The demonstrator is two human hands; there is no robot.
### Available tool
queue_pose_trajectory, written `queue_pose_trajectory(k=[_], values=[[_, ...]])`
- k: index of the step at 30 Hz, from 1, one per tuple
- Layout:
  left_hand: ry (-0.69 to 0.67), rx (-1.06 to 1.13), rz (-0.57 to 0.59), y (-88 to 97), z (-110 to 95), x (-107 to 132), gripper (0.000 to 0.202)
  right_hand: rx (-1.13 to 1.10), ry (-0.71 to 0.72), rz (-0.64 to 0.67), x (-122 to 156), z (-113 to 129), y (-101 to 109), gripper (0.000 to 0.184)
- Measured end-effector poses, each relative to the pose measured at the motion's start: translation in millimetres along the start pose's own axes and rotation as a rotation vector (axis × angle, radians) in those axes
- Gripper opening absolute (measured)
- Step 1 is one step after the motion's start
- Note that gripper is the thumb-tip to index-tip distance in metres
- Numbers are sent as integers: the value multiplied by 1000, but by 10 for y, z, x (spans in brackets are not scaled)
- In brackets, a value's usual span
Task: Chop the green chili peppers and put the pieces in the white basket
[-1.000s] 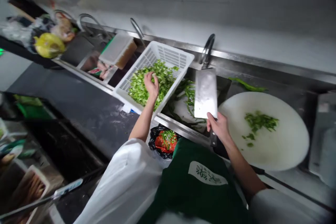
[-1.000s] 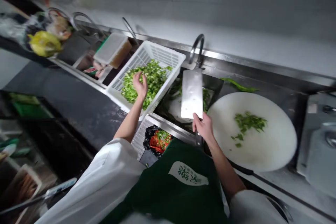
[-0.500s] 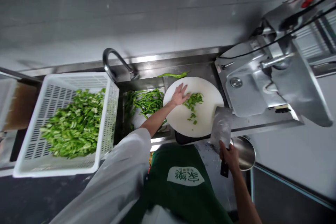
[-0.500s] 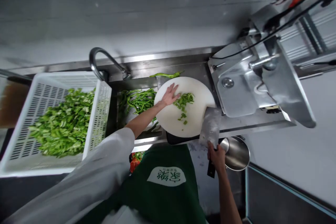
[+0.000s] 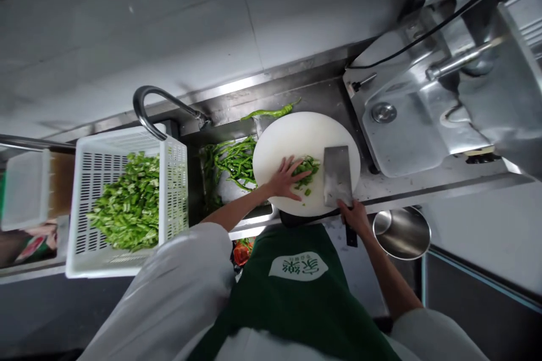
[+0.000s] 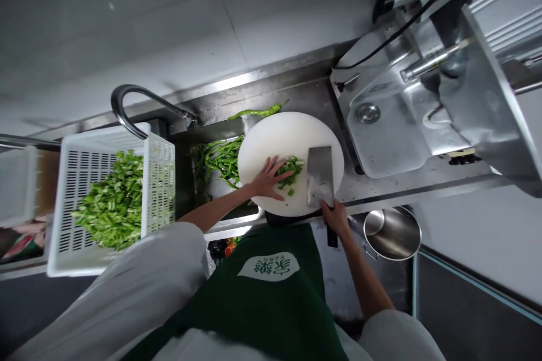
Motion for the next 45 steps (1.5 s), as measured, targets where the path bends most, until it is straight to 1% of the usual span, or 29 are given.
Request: queue_pose_trajectory(k=[2,5,8,10,12,14,17,19,21,23,25,26,28,29,31,32,33,34,35,36,37,38,39,40,41,42,43,44,45], values=[[76,9,-70,-97,-58,-61,113,14,21,17,-38,123,-186,47],[178,65,-212,-177,-132,-275,105,-16,41,11,-94,300,-461,41],[226,135,-330,-189,-174,-442,92,-50,92,14,-162,508,-677,40],[252,175,-413,-164,-181,-465,82,-52,140,20,-204,670,-786,40],[282,203,-498,-115,-173,-420,76,-64,186,49,-232,827,-890,41],[323,216,-572,-38,-150,-312,70,-86,240,99,-236,969,-1008,41],[389,188,-669,167,-95,-11,61,-90,322,158,-192,1169,-1224,40],[425,134,-750,378,-59,320,58,-69,377,181,-129,1345,-1415,37],[483,78,-856,630,-27,785,57,-16,458,226,-22,1617,-1677,32],[587,39,-978,880,10,1378,56,99,562,306,148,1997,-2023,25],[747,8,-1099,1083,70,2060,53,280,640,392,374,2430,-2439,20],[830,-10,-1157,1159,112,2414,53,376,685,466,508,2645,-2671,20],[999,-34,-1288,1252,241,3120,51,522,774,593,788,3017,-3109,21],[1090,-37,-1357,1268,329,3461,49,573,816,661,924,3154,-3304,21],[1267,0,-1461,1251,548,4085,47,634,872,743,1137,3302,-3584,19],[1352,46,-1481,1221,670,4359,47,648,885,761,1202,3312,-3658,18],[1437,107,-1478,1179,786,4604,48,651,886,761,1232,3282,-3682,18],[1519,165,-1460,1129,883,4814,49,647,877,747,1228,3215,-3653,18],[1583,199,-1445,1081,949,4981,50,634,859,718,1191,3119,-3569,19],[1617,196,-1441,1040,980,5096,48,616,832,677,1128,2997,-3433,19],[1613,159,-1454,1010,979,5149,44,592,805,616,1047,2859,-3245,20],[1574,95,-1485,990,955,5135,38,562,773,544,956,2706,-3013,22],[1502,29,-1518,976,921,5050,31,535,734,468,865,2541,-2747,23],[1407,-18,-1536,966,893,4894,25,519,687,377,782,2372,-2455,25],[1299,-32,-1531,958,885,4671,23,549,632,282,714,2200,-2156,27],[1183,-15,-1499,954,903,4386,22,590,564,185,662,2034,-1855,28],[1054,25,-1440,956,948,4044,21,642,479,105,626,1874,-1570,26],[911,82,-1357,965,1016,3654,20,694,376,36,603,1723,-1305,23],[771,144,-1261,981,1099,3231,20,743,278,-6,595,1589,-1077,20]])
Point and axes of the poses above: each hand's wrist, its own x-axis away from the middle knuckle, its own y-axis out of the back of the hand, z = x × y, the point moved 4 cm from there along -x, towards the middle knuckle, and after that the axes turned 12 degrees about z, right-handed, at the moved point
